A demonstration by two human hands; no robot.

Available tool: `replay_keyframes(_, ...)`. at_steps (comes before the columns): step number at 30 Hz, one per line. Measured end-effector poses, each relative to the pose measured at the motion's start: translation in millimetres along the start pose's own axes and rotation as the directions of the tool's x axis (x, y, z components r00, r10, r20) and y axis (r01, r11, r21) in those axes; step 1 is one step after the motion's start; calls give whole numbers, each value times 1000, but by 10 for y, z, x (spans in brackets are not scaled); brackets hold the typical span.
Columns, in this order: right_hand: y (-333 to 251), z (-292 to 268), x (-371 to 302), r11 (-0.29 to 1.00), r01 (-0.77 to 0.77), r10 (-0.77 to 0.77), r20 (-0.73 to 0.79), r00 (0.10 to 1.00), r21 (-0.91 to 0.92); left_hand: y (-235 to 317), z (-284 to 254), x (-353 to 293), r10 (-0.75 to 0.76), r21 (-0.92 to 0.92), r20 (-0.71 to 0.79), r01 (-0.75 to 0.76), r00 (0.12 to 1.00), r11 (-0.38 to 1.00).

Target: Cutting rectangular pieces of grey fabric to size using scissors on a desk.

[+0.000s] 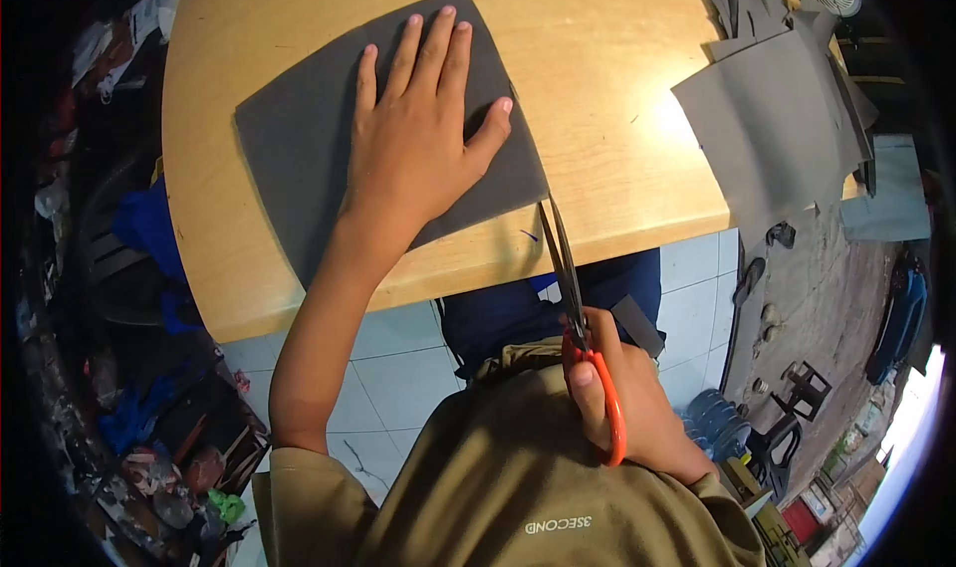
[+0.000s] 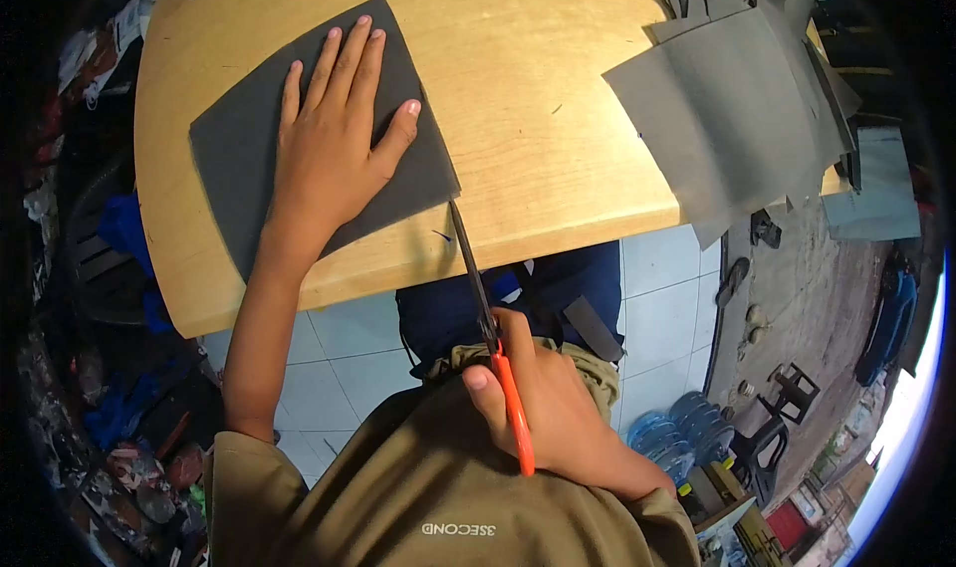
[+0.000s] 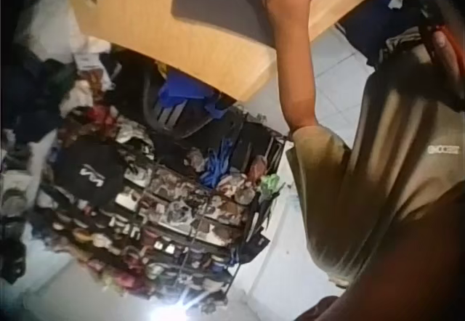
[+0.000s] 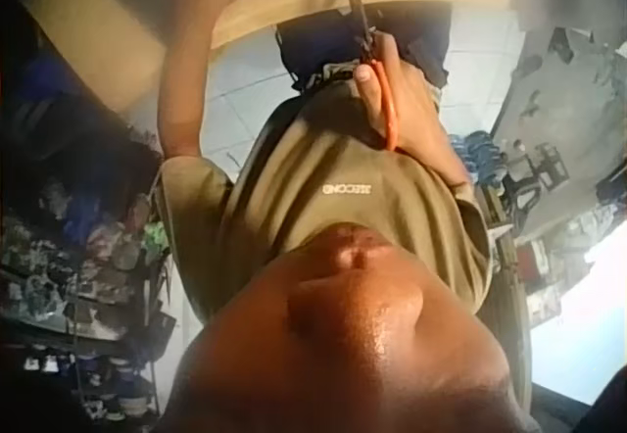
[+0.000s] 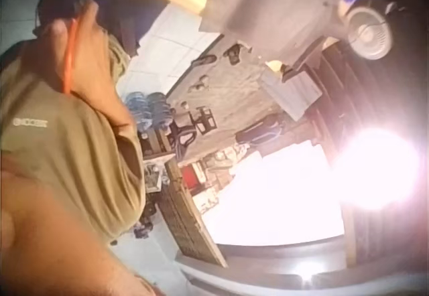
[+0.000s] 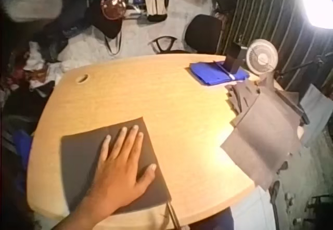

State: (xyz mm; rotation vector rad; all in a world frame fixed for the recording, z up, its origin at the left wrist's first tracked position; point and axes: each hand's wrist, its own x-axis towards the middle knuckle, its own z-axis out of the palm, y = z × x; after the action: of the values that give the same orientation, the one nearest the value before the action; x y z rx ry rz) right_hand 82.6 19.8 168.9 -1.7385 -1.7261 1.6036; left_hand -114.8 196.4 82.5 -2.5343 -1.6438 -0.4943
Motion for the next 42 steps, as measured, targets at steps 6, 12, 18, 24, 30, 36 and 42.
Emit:
replay_keyframes(6, -8, 134, 194, 999, 32, -34, -142, 989, -18, -6, 2, 11, 43, 12, 0, -43, 999, 999)
replay_keyframes(12, 34, 268, 270, 993, 95, -110, -259, 960, -69, 15, 3, 46, 39, 32, 46, -40, 998, 999)
replay_keyframes(18, 73, 200, 342, 994, 109, -99, -240, 966, 31, 11, 21, 45, 47, 31, 55, -49, 997, 998)
replay_keyframes(24, 19, 151, 374, 995, 84, -71, -231, 970, 50, -6, 0, 23, 22, 33, 30, -23, 999, 999)
replay_keyframes(30, -27, 128, 374, 995, 75, -87, -221, 971, -65, -19, -5, 4, 17, 21, -5, -17, 1000, 1000)
replay_keyframes(36, 24, 161, 338, 990, 124, -136, -245, 960, -62, -23, 56, -28, -7, 36, -47, 9, 999, 999)
replay_keyframes(42, -66, 146, 335, 997, 14, -30, -204, 979, -77, -10, 37, -43, -31, 46, -21, 32, 999, 998)
